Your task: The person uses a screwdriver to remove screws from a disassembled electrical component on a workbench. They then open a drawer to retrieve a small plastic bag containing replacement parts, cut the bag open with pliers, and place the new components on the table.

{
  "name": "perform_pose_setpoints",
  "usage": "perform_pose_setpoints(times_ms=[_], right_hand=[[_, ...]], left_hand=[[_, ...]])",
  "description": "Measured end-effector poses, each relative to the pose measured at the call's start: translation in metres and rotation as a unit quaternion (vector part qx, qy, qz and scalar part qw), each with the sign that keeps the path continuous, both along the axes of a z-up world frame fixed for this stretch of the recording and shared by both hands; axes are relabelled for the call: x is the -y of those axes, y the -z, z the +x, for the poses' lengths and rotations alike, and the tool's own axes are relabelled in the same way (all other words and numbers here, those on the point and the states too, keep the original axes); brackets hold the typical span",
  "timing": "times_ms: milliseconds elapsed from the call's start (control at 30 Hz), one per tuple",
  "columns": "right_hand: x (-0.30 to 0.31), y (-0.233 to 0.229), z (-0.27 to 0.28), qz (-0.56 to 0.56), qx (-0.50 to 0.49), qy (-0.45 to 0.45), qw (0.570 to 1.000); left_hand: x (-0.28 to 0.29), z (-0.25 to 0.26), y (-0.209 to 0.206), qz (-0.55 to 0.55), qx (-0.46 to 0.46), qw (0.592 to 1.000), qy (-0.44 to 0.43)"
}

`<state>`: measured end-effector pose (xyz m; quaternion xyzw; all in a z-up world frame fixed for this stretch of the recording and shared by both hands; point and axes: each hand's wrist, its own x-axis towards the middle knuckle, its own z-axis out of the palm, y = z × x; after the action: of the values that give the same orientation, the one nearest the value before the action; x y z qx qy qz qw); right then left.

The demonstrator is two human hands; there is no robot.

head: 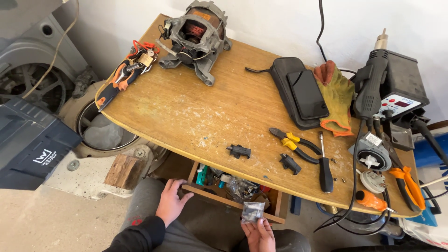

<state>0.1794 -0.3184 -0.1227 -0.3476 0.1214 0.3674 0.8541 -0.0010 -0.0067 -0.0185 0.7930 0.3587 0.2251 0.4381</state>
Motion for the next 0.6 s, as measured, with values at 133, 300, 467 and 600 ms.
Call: perform_pose_setpoints(times_ms=[133, 300, 467, 600], right_hand=[[-0.012, -0.019, 0.009, 0.008, 0.024, -0.005, 1.0], [-0.037, -0.034, 0.022, 0.049, 0.057, -0.006, 0.997], [-0.056, -0.035, 0.028, 0.037, 0.062, -0.03, 0.997], [-0.042, -0.05, 0.022, -0.007, 0.068, -0.118, 0.991]], left_hand=[[0.001, 0.003, 0.007, 0.038, 0.061, 0.997, -0.032], [0.006, -0.002, 0.004, -0.014, 0.004, 1.0, -0.008], [0.011, -0.009, 0.003, 0.027, 0.042, 0.995, 0.087], [0.033, 0.003, -0.04, -0.163, 0.002, 0.978, 0.133]])
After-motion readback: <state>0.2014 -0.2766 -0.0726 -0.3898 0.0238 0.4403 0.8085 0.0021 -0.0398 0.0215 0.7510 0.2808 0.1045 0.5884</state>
